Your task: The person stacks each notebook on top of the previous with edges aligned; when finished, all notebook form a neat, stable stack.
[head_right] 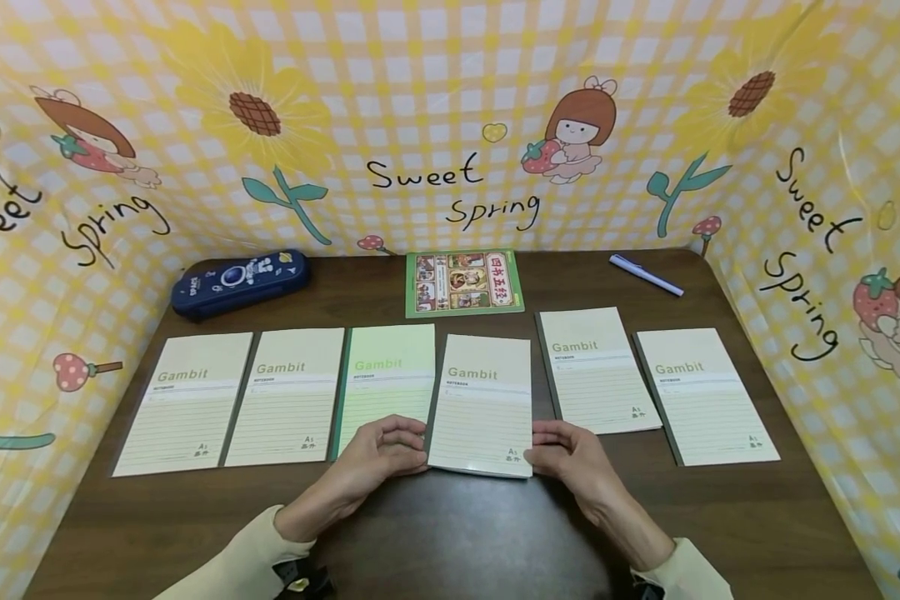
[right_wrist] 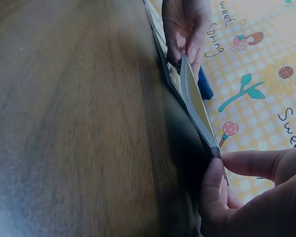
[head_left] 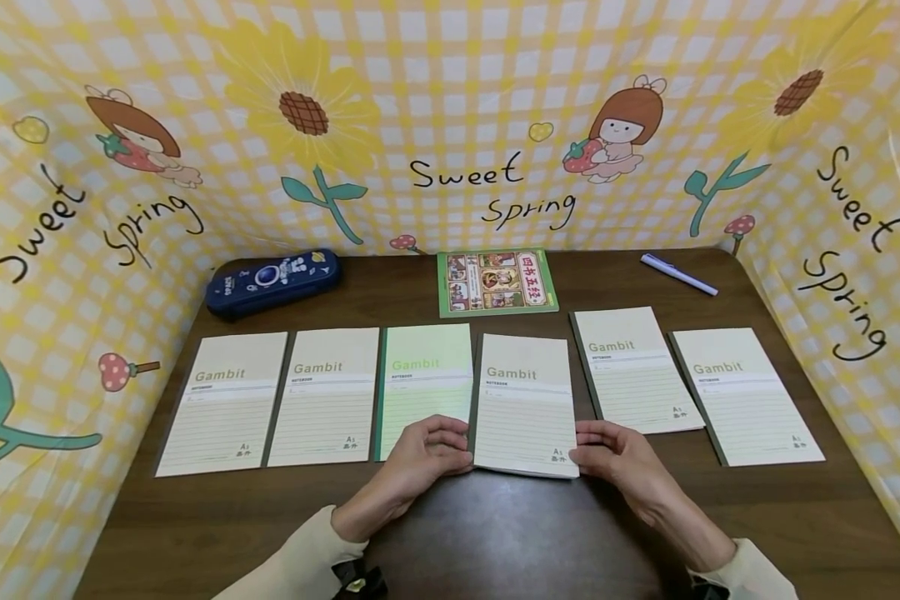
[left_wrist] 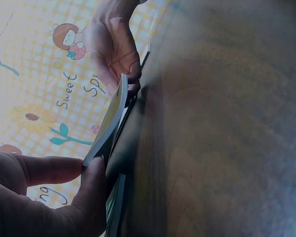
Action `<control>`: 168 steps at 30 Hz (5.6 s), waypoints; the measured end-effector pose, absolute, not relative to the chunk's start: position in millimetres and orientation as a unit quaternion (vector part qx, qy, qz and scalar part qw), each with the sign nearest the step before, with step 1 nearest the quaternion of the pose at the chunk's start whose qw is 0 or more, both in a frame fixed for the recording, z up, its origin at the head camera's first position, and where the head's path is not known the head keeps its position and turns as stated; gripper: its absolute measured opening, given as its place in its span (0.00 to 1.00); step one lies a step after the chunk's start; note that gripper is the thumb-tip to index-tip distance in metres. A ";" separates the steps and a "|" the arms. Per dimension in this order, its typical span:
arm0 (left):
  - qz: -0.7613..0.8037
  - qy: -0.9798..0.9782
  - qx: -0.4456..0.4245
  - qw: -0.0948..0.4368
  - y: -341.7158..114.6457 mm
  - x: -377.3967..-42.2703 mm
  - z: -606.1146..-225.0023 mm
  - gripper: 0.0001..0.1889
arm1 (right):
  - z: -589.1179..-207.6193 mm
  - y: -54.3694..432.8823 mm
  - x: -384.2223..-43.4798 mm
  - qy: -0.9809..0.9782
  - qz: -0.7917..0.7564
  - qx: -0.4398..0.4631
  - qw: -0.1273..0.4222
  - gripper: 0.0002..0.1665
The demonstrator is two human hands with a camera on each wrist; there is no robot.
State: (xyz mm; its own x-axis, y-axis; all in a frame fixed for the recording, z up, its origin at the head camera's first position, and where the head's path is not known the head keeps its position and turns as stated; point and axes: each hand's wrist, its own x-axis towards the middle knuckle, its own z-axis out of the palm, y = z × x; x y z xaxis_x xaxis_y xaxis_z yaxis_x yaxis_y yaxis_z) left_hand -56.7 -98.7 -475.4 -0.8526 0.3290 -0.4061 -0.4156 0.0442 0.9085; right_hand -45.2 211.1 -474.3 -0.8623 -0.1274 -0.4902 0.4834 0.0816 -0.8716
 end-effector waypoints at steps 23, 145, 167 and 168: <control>0.673 0.709 -0.068 0.200 -161.1 -50.1 -472.3 0.25 | -483.5 149.8 -80.3 0.694 -0.685 0.040 0.218 0.32; 0.198 0.973 0.095 0.076 -266.9 17.3 -459.4 0.34 | -480.6 -27.7 -42.9 0.798 0.009 -0.600 0.054 0.44; 0.281 0.952 -0.106 -0.052 -289.4 11.0 -457.1 0.18 | -471.7 16.1 -45.8 0.709 -0.525 -0.298 0.365 0.39; 0.282 0.951 -0.117 -0.043 -290.7 10.9 -456.8 0.19 | -471.4 17.0 -45.7 0.692 -0.539 -0.282 0.388 0.39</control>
State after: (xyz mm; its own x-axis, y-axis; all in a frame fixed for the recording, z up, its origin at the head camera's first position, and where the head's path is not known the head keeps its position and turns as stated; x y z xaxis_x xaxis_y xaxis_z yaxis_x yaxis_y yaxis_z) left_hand 10.9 -290.7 -456.8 -0.9688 -0.2475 0.0153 -0.1992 0.8135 0.5464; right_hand -45.7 17.0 -471.4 -0.5400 -0.8088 -0.2329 0.0283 0.2590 -0.9654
